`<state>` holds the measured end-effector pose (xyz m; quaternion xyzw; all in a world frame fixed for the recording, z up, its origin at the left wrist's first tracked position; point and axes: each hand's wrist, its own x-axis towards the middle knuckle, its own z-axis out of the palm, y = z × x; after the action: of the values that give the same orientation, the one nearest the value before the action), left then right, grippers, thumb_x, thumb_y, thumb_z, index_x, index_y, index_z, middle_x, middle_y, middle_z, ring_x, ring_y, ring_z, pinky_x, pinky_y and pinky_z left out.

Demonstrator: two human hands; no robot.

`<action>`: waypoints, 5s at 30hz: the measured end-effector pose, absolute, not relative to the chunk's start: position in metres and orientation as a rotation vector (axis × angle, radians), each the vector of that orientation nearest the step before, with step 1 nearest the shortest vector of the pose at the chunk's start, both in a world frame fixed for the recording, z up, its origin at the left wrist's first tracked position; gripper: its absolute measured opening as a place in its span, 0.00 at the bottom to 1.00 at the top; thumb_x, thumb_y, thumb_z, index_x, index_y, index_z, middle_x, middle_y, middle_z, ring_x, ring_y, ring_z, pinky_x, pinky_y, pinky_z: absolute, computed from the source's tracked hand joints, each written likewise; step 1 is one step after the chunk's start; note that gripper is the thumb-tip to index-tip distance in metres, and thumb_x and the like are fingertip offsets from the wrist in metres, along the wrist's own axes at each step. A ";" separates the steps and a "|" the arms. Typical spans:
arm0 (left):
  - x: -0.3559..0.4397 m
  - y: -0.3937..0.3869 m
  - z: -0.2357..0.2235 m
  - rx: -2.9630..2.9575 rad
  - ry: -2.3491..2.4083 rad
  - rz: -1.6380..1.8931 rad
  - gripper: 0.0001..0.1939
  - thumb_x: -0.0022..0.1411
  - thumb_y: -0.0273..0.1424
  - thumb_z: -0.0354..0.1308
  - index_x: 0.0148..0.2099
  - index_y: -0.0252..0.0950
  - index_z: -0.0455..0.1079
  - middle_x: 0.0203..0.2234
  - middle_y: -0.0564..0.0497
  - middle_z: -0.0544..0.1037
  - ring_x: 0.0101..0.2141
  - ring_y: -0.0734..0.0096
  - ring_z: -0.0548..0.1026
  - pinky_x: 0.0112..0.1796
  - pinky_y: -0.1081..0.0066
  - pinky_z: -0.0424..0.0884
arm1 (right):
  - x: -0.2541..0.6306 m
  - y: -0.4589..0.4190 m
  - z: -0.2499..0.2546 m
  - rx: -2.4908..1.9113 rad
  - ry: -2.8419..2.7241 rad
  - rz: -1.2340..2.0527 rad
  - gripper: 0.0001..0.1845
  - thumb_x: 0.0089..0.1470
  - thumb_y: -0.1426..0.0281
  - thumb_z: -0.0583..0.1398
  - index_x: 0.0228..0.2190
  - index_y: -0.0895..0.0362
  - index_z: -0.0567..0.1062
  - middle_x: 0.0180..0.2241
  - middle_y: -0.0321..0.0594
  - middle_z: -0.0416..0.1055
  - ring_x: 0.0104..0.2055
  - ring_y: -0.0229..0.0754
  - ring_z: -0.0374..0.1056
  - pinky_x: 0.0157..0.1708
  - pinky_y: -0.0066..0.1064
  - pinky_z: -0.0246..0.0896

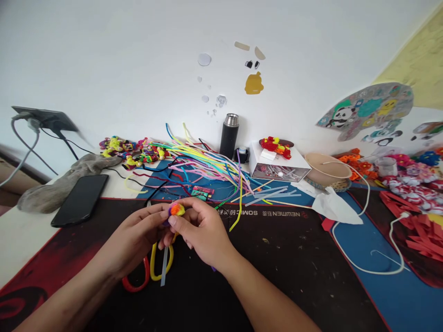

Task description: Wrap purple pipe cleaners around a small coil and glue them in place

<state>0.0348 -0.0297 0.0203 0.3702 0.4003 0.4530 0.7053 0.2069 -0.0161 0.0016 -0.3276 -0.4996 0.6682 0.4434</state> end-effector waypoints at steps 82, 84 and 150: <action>0.030 -0.024 0.024 0.585 0.752 1.011 0.19 0.54 0.38 0.82 0.37 0.33 0.78 0.25 0.51 0.81 0.20 0.78 0.74 0.20 0.81 0.67 | 0.212 -0.008 0.002 -0.965 -1.211 1.591 0.21 0.57 0.50 0.72 0.33 0.56 0.78 0.16 0.23 0.61 0.14 0.30 0.52 0.15 0.25 0.47; 0.030 -0.024 0.023 0.582 0.737 0.998 0.18 0.55 0.38 0.81 0.36 0.33 0.78 0.25 0.51 0.81 0.19 0.78 0.74 0.20 0.81 0.67 | 0.212 -0.008 0.002 -0.959 -1.214 1.594 0.21 0.57 0.51 0.72 0.33 0.56 0.77 0.16 0.24 0.62 0.14 0.30 0.52 0.15 0.25 0.47; 0.032 -0.028 0.017 1.425 1.353 1.362 0.15 0.61 0.36 0.69 0.48 0.39 0.72 0.34 0.53 0.79 0.32 0.67 0.78 0.34 0.69 0.74 | 0.210 -0.010 0.000 -0.921 -1.248 1.644 0.21 0.60 0.50 0.69 0.33 0.56 0.77 0.15 0.23 0.61 0.14 0.31 0.52 0.16 0.25 0.48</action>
<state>0.0323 -0.0284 0.0171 0.5546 0.5265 0.5301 0.3663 0.2101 -0.0097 0.0001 -0.3687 -0.4995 0.6579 0.4262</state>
